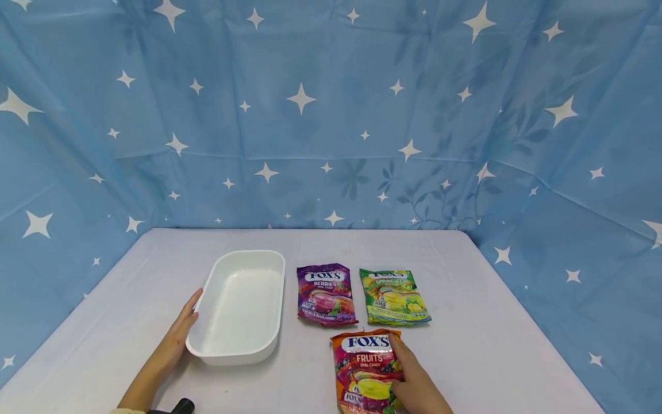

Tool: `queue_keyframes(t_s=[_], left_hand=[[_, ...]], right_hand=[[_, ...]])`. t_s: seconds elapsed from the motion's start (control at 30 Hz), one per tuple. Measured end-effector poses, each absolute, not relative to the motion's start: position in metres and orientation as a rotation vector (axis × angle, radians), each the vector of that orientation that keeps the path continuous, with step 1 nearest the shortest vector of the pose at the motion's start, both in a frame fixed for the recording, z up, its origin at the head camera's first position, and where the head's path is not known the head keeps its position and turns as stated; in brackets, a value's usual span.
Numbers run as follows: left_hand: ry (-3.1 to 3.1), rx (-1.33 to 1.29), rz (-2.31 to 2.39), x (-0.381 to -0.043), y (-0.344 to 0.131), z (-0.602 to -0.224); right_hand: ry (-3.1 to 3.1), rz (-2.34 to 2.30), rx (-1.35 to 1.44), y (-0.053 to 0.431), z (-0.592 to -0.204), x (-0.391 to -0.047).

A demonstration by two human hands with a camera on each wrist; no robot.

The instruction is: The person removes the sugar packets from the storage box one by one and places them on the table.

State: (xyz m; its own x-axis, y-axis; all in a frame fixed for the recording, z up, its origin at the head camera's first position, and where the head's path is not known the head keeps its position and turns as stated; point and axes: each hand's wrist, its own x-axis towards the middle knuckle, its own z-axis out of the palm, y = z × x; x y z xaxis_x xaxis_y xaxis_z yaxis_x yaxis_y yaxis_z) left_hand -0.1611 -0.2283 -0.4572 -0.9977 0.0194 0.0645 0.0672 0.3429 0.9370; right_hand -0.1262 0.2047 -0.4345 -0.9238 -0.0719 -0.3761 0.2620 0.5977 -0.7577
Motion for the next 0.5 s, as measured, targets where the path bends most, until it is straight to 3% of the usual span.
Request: queue_keyframes(t_s=[0.5], left_hand=[[-2.543,-0.106,-1.765,-0.1606,-0.2284,-0.4573]], right_hand=[[2.554,-1.079,0.147,0.2037,-0.4394,-0.1301]])
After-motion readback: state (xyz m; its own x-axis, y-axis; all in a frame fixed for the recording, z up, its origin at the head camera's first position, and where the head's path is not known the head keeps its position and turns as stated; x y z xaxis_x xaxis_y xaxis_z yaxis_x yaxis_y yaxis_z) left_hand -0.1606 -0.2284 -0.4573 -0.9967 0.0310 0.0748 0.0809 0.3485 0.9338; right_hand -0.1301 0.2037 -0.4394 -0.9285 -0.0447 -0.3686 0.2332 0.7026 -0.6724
